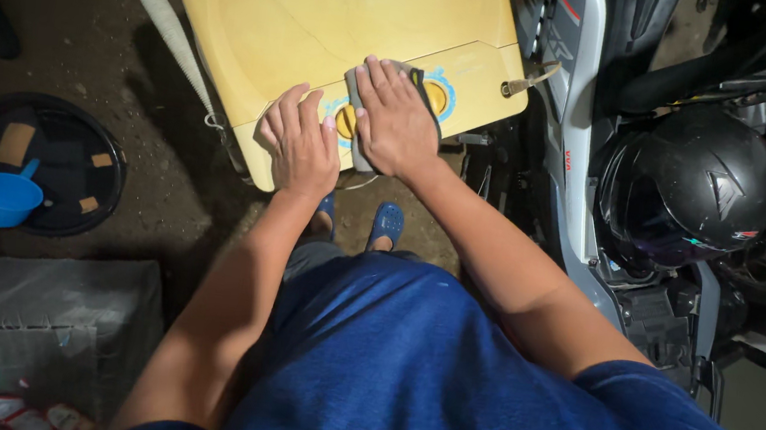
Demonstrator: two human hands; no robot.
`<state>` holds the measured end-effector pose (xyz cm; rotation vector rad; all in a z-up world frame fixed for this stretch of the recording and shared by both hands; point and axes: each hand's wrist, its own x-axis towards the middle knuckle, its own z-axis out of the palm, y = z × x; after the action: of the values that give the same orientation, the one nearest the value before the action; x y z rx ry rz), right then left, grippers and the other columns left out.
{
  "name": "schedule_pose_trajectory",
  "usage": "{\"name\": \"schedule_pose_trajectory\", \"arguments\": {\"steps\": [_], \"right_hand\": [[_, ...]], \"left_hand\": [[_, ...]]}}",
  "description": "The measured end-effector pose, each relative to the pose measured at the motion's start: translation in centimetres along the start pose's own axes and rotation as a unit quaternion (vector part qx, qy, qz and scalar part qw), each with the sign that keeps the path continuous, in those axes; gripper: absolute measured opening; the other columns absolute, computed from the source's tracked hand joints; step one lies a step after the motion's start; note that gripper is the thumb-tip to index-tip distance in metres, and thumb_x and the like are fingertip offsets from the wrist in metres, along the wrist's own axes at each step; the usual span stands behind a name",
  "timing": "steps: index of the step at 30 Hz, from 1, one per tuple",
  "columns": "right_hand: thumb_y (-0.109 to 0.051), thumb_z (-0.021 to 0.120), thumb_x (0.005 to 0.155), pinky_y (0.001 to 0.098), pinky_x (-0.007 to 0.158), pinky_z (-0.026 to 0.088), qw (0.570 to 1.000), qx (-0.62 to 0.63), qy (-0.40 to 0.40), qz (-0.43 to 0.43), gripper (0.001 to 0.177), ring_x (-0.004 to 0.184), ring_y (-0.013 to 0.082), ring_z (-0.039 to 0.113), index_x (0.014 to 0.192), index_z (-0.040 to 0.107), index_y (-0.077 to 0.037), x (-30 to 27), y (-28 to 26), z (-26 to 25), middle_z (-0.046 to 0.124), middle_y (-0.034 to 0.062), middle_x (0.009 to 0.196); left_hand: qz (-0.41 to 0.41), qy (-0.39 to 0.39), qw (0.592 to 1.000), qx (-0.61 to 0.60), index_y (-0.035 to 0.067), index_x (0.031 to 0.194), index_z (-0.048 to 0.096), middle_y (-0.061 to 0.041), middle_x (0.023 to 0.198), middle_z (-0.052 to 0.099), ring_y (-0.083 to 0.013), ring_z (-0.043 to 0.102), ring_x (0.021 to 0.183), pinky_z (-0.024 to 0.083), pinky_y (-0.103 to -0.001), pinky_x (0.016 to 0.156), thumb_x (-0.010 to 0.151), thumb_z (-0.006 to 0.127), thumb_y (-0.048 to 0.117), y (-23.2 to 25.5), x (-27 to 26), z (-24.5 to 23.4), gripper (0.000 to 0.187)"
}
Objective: The person wipes down the exterior and the interior rim of a small washing machine using a cloth.
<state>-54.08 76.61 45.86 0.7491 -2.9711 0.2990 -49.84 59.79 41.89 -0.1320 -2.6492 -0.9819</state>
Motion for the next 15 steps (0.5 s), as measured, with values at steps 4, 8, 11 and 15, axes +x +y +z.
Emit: {"name": "schedule_pose_trajectory", "arguments": {"steps": [4,8,11,15], "right_hand": [[-0.027,0.053,0.101,0.0522,0.123,0.027,0.999,-0.036,0.026,0.020,0.056,0.147,0.0344,0.042,0.151,0.048,-0.002,-2.3,-1.5,-0.6,0.047,0.0178,0.157],[-0.026,0.053,0.101,0.0495,0.123,0.029,0.999,-0.009,0.043,0.003,0.056,0.146,0.0354,0.043,0.151,0.049,-0.002,-4.7,-2.3,-2.0,0.048,0.0184,0.156],[-0.026,0.052,0.102,0.0486,0.123,0.029,1.000,0.008,0.018,-0.004,0.056,0.147,0.0361,0.042,0.153,0.048,-0.002,-3.9,-1.6,-1.7,0.047,0.0195,0.157],[-0.027,0.051,0.103,0.0496,0.120,0.028,0.999,0.013,-0.025,-0.016,0.058,0.146,0.0388,0.039,0.153,0.044,0.000,0.6,0.6,-0.5,0.043,0.0222,0.158]], "left_hand": [[0.008,0.004,1.000,-0.008,0.005,0.139,0.055,-0.014,0.146,0.048,-0.0360,0.042,0.137,0.026,-0.054,0.117,0.103,0.058,0.021,-0.2,-0.3,0.1,0.040],[0.004,0.005,1.000,-0.004,0.005,0.137,0.056,-0.015,0.145,0.049,-0.0369,0.042,0.136,0.026,-0.054,0.115,0.101,0.057,0.021,0.0,-0.2,0.1,0.040],[0.016,-0.002,1.000,-0.007,0.005,0.138,0.055,-0.015,0.145,0.049,-0.0361,0.043,0.136,0.026,-0.054,0.117,0.102,0.057,0.021,-0.1,-0.1,0.1,0.040],[0.007,0.006,1.000,-0.006,0.005,0.138,0.055,-0.016,0.145,0.049,-0.0369,0.043,0.135,0.027,-0.054,0.115,0.101,0.057,0.020,0.0,0.1,0.1,0.040]]}}
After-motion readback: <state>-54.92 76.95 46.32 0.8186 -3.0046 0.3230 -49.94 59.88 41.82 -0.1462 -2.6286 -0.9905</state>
